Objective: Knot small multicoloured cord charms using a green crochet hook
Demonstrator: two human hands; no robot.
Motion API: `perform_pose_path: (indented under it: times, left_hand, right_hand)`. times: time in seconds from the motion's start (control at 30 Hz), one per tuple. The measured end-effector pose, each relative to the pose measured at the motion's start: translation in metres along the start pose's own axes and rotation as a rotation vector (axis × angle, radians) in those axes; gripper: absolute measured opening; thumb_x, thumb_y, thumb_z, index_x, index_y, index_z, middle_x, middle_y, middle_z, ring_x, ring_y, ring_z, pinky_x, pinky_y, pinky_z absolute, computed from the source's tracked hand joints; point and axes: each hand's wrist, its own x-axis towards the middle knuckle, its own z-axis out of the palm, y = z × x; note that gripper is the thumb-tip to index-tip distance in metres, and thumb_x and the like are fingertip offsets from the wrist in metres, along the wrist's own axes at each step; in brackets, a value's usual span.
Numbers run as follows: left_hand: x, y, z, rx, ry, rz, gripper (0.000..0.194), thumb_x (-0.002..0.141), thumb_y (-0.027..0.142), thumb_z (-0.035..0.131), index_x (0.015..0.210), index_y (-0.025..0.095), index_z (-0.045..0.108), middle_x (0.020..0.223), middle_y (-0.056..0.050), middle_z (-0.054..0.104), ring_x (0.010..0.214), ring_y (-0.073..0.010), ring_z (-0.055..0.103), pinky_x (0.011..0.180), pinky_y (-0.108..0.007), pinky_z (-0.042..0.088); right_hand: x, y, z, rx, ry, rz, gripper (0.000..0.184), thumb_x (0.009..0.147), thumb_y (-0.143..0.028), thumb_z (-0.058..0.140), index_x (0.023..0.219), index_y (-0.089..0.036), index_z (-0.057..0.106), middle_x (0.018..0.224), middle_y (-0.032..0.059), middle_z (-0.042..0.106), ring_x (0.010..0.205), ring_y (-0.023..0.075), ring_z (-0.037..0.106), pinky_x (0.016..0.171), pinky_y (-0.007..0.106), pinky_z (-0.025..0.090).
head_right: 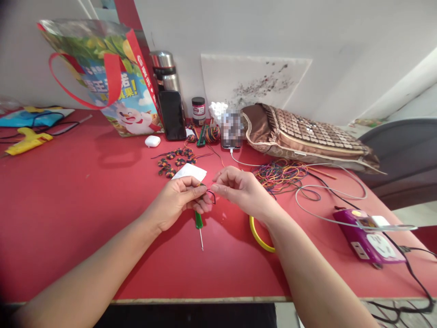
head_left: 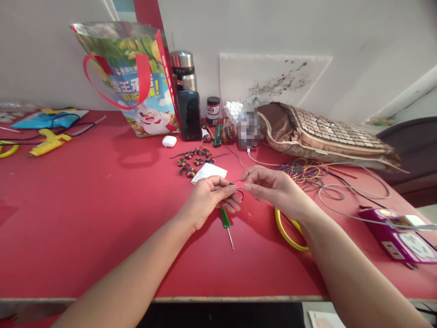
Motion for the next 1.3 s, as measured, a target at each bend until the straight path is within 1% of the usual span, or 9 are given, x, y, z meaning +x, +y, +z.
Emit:
perform_pose_path:
  times: [0.1, 0.17, 0.3, 0.5, 0.7, 0.83, 0.97, 1.17, 1.3]
  left_hand:
    - [0.000, -0.001, 0.000, -0.022, -0.034, 0.012, 0.034, 0.075, 0.031, 0.094, 0.079, 0.013, 0.066, 0.072, -0.006, 0.079, 0.059, -0.0154, 0.075, 0.058, -0.023, 0.058]
    - [0.000, -0.001, 0.000, -0.039, -0.055, 0.021, 0.042, 0.068, 0.039, 0.099, 0.080, 0.012, 0.068, 0.073, -0.005, 0.079, 0.060, -0.0148, 0.074, 0.061, -0.024, 0.059]
    - [0.000, -0.002, 0.000, -0.031, -0.072, 0.048, 0.049, 0.064, 0.048, 0.100, 0.080, 0.012, 0.070, 0.071, -0.003, 0.076, 0.061, -0.0135, 0.073, 0.064, -0.025, 0.058]
    - [-0.001, -0.003, -0.001, -0.002, -0.072, 0.069, 0.044, 0.068, 0.045, 0.097, 0.079, 0.013, 0.070, 0.075, -0.004, 0.076, 0.061, -0.0129, 0.070, 0.064, -0.025, 0.056]
    - [-0.003, -0.001, 0.002, 0.079, -0.065, 0.055, 0.024, 0.084, 0.025, 0.085, 0.076, 0.013, 0.066, 0.069, -0.003, 0.073, 0.057, -0.0116, 0.067, 0.059, -0.024, 0.052]
    - [-0.003, -0.001, 0.004, 0.101, -0.039, 0.034, 0.019, 0.089, 0.016, 0.077, 0.076, 0.013, 0.064, 0.068, -0.004, 0.072, 0.054, -0.0125, 0.067, 0.056, -0.024, 0.053]
    - [-0.003, -0.001, 0.005, 0.109, -0.005, 0.024, 0.019, 0.091, 0.010, 0.071, 0.074, 0.013, 0.064, 0.066, -0.004, 0.071, 0.052, -0.0118, 0.065, 0.053, -0.023, 0.051]
    - [-0.001, -0.001, 0.003, 0.173, 0.029, 0.054, 0.019, 0.093, 0.007, 0.065, 0.075, 0.013, 0.064, 0.063, -0.004, 0.071, 0.051, -0.0127, 0.065, 0.053, -0.023, 0.053]
    - [0.001, -0.002, -0.001, 0.202, 0.053, 0.078, 0.019, 0.094, 0.009, 0.063, 0.075, 0.014, 0.063, 0.062, -0.005, 0.071, 0.050, -0.0126, 0.065, 0.053, -0.023, 0.053]
  right_hand:
    - [0.000, -0.002, 0.003, 0.306, -0.017, 0.109, 0.037, 0.077, -0.043, 0.093, 0.071, -0.017, 0.068, 0.096, 0.0041, 0.070, 0.055, 0.0058, 0.046, 0.052, 0.027, 0.032]
    - [0.000, 0.001, 0.007, 0.471, -0.043, 0.143, 0.037, 0.074, -0.042, 0.096, 0.072, -0.017, 0.069, 0.089, 0.0034, 0.072, 0.050, 0.0049, 0.045, 0.050, 0.027, 0.030]
    - [0.001, 0.006, 0.014, 0.653, -0.129, 0.185, 0.037, 0.078, -0.042, 0.094, 0.075, -0.018, 0.066, 0.073, 0.0004, 0.069, 0.047, 0.0048, 0.040, 0.046, 0.024, 0.026]
    - [0.002, 0.007, 0.010, 0.664, -0.141, 0.212, 0.037, 0.081, -0.043, 0.092, 0.078, -0.016, 0.067, 0.079, 0.0014, 0.069, 0.049, 0.0032, 0.036, 0.044, 0.020, 0.020]
    - [0.003, 0.004, 0.012, 0.683, -0.109, 0.246, 0.041, 0.082, -0.042, 0.091, 0.073, -0.017, 0.059, 0.070, -0.0040, 0.057, 0.048, 0.0020, 0.028, 0.045, 0.021, 0.015]
    - [0.002, 0.002, 0.015, 0.649, -0.087, 0.248, 0.046, 0.080, -0.044, 0.092, 0.070, -0.017, 0.056, 0.066, -0.0058, 0.048, 0.050, 0.0041, 0.034, 0.048, 0.022, 0.020]
    - [0.001, 0.000, 0.016, 0.623, -0.080, 0.277, 0.046, 0.077, -0.044, 0.094, 0.069, -0.017, 0.058, 0.065, -0.0049, 0.049, 0.052, 0.0060, 0.041, 0.049, 0.023, 0.026]
    - [0.001, 0.000, 0.015, 0.587, -0.072, 0.299, 0.049, 0.076, -0.046, 0.095, 0.068, -0.017, 0.057, 0.064, -0.0049, 0.049, 0.052, 0.0056, 0.040, 0.049, 0.023, 0.026]
    - [0.001, 0.000, 0.014, 0.574, -0.090, 0.307, 0.050, 0.077, -0.048, 0.094, 0.069, -0.017, 0.056, 0.065, -0.0055, 0.048, 0.052, 0.0055, 0.040, 0.049, 0.023, 0.031]
